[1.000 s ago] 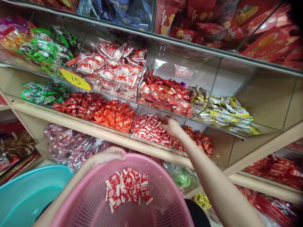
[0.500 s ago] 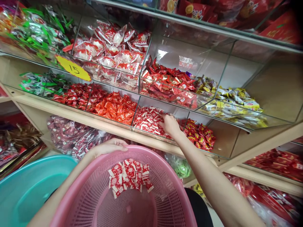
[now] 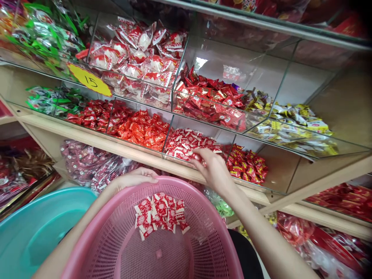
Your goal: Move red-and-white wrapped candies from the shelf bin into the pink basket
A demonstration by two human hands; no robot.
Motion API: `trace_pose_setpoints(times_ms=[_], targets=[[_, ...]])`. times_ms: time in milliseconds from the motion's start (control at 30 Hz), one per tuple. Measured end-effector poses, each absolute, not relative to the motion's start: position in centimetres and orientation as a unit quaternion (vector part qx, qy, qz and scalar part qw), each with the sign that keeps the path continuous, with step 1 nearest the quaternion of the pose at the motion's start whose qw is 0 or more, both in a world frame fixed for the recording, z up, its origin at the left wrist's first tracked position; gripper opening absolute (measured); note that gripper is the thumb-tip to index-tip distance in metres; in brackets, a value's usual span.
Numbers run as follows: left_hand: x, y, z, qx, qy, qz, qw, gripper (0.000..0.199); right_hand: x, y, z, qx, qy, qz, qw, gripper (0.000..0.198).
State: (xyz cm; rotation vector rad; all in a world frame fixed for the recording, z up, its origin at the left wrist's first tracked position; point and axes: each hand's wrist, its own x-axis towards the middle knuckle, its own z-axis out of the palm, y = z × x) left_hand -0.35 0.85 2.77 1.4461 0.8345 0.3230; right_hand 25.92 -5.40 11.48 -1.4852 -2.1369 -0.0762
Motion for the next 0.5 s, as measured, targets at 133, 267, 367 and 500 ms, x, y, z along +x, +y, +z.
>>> trace_pose_setpoints(times_ms=[133,267,367,500], targets=[[-0.4,0.9,2.5,0.66,0.37,0.139,0.639,0.037,24.8,-8.4,7.6,-0.493,-0.829,0.121,0.234,0.025],[-0.5,1.0,2.2,0.651,0.371,0.134,0.648,0.037,24.1,-9.0,4.0,-0.498,-0.837,0.168,0.156,0.024],[-0.6,1.1,2.1,0.65,0.37,0.136,0.649,0.035,23.7,-8.7,2.5,-0.496,-0.845,0.158,0.123,0.021],[-0.7,1.1,1.9,0.647,0.372,0.136,0.651,0.036,23.3,-8.3,1.5,-0.506,-0.845,0.139,0.103,0.019]])
